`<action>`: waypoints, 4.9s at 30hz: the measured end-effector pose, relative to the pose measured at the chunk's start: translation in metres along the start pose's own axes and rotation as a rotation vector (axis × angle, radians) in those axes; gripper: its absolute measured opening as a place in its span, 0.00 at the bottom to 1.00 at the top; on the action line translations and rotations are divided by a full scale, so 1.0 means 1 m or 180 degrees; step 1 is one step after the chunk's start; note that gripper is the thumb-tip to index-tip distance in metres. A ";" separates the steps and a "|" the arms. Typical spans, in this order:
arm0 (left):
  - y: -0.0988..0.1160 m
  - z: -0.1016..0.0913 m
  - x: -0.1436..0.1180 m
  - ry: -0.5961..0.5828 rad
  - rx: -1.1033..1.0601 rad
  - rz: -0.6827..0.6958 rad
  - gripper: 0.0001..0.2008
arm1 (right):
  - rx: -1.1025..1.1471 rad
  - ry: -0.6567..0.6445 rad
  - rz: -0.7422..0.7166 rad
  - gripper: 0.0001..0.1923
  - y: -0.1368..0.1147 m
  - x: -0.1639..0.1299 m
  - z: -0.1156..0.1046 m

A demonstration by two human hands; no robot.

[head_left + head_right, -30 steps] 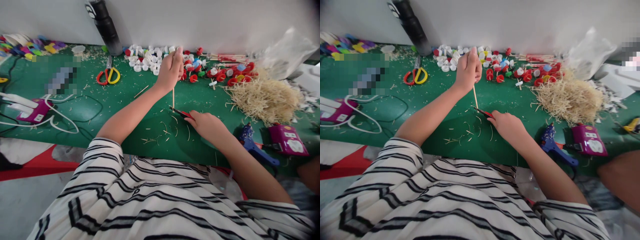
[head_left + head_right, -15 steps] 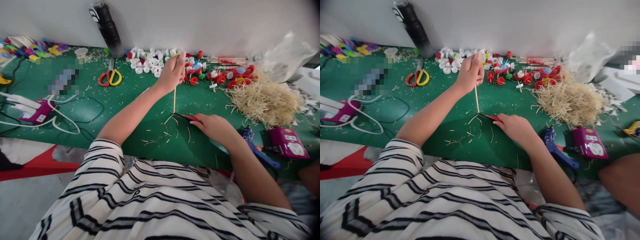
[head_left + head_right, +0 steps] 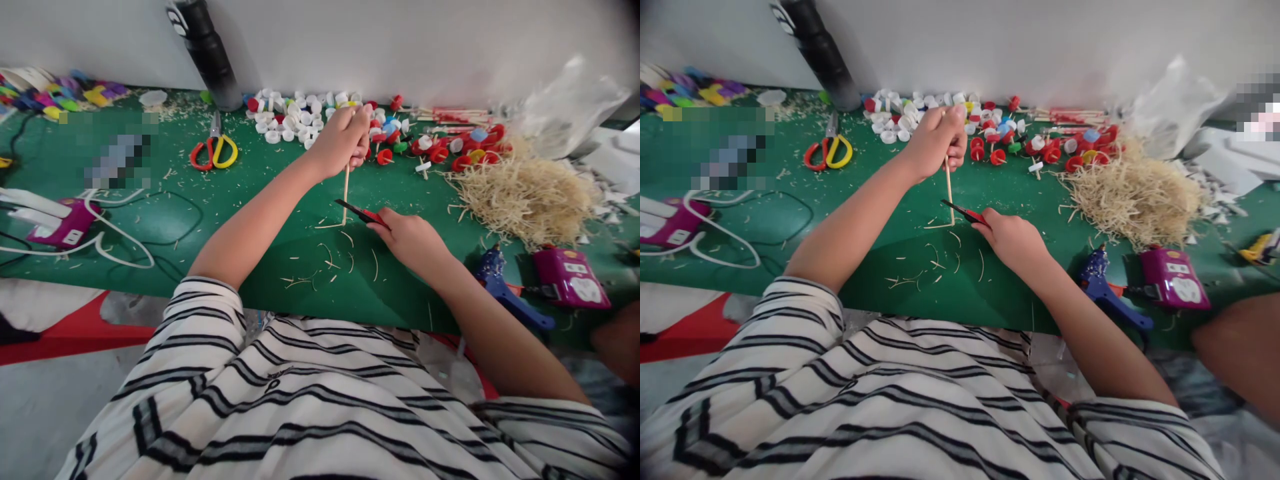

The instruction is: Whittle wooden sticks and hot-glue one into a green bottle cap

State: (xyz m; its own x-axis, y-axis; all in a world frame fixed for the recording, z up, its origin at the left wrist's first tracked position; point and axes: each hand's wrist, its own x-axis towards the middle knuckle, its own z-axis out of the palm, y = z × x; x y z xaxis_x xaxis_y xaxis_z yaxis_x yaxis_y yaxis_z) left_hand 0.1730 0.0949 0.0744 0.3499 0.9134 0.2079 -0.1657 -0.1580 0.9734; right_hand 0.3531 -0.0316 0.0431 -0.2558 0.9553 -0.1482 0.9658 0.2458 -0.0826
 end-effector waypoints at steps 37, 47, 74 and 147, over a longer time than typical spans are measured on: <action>0.004 -0.001 -0.004 -0.0004 -0.0012 -0.0044 0.25 | -0.0170 -0.0362 -0.0142 0.22 0.011 -0.022 0.003; 0.004 -0.002 -0.004 0.0030 -0.0003 -0.0055 0.25 | -0.0181 -0.0514 -0.0115 0.22 0.013 -0.023 0.002; -0.005 -0.002 -0.002 0.0004 0.0962 0.0192 0.27 | -0.0302 -0.0368 -0.0173 0.25 -0.002 -0.013 0.002; -0.012 0.023 -0.001 0.0702 0.2156 0.1348 0.31 | 0.1093 0.0659 -0.0669 0.30 0.016 -0.014 -0.001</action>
State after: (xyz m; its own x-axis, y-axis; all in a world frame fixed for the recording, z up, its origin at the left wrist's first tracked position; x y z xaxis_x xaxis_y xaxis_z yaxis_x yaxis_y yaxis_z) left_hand 0.1958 0.0872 0.0644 0.1822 0.7672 0.6150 0.3731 -0.6326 0.6786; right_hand 0.3725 -0.0407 0.0452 -0.3971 0.9118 0.1042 0.8148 0.4025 -0.4171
